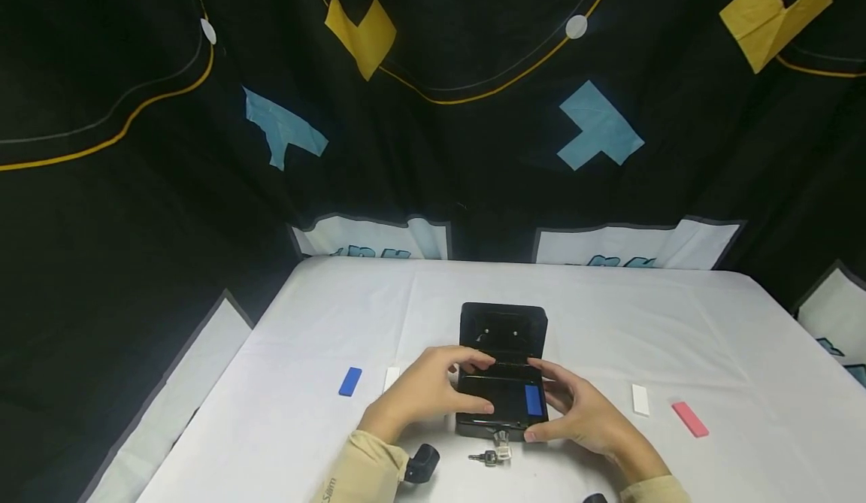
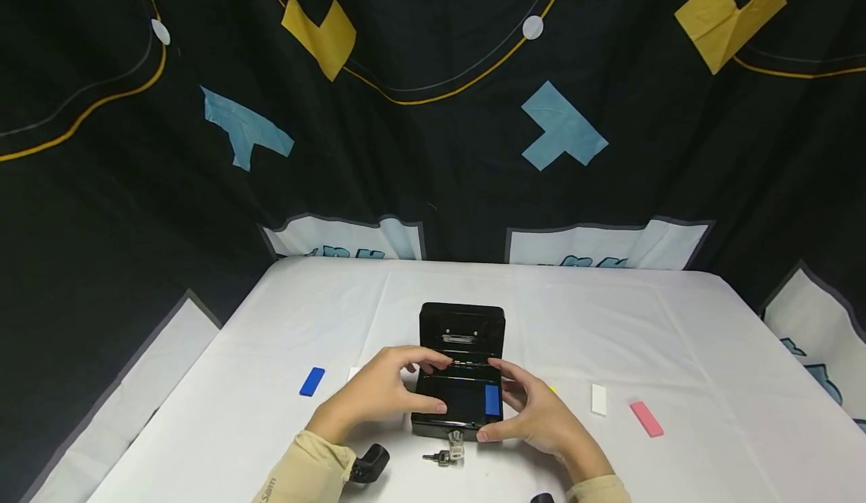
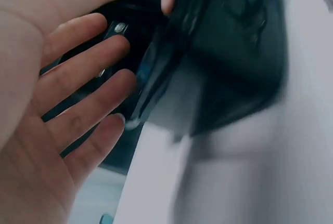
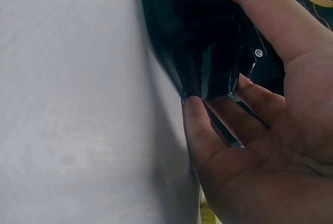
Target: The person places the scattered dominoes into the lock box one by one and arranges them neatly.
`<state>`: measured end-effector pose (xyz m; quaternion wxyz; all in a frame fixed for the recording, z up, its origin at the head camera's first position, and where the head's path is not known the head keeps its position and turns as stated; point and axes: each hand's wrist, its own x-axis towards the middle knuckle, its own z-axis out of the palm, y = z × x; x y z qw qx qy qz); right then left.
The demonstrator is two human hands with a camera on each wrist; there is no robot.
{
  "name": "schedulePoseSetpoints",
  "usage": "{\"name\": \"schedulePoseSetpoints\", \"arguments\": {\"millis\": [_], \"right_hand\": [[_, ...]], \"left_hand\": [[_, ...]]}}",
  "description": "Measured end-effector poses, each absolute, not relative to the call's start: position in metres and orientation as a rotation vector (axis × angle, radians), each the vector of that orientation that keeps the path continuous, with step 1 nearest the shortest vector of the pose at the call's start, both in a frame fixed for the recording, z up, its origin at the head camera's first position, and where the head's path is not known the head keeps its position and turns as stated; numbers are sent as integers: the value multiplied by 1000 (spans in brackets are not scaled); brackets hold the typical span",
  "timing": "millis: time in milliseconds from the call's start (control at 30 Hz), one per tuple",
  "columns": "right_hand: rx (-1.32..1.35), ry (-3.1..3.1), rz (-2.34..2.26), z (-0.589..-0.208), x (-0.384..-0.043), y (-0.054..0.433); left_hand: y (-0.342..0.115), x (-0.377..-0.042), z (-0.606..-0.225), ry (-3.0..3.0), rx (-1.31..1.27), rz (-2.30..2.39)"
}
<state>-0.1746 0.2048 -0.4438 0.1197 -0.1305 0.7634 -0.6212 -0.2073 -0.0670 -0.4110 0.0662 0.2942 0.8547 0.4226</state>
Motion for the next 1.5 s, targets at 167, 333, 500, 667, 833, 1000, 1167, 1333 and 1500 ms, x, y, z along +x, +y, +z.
{"name": "schedulePoseSetpoints", "arguments": {"millis": [167, 333, 500, 667, 833, 1000, 1167, 1333, 1500], "right_hand": [[-389, 2226, -1830, -444, -175, 205], [-374, 2227, -1825, -444, -174, 205], [-372, 2200, -1834, -443, -175, 205], [-370, 2194, -1830, -444, -175, 204], [-358, 2213, -1823, -444, -175, 205], [-359, 2216, -1823, -443, -175, 206], [-361, 2209, -1830, -443, -175, 209], [-362, 2203, -1830, -444, -174, 209], [-374, 2206, -1825, -444, -174, 208]], "left_hand": [[-87, -208, -409, 2608, 874, 1316], [-112, -208, -409, 2634, 844, 1348], [-137, -207, -413, 2692, 774, 1340], [-157, -206, -417, 2748, 679, 1322], [-170, -208, -419, 2772, 665, 1337], [-178, -209, -421, 2794, 599, 1334], [-181, -210, -426, 2835, 494, 1271], [-182, -210, -432, 2875, 470, 1197], [-184, -208, -435, 2942, 432, 1079]]}}
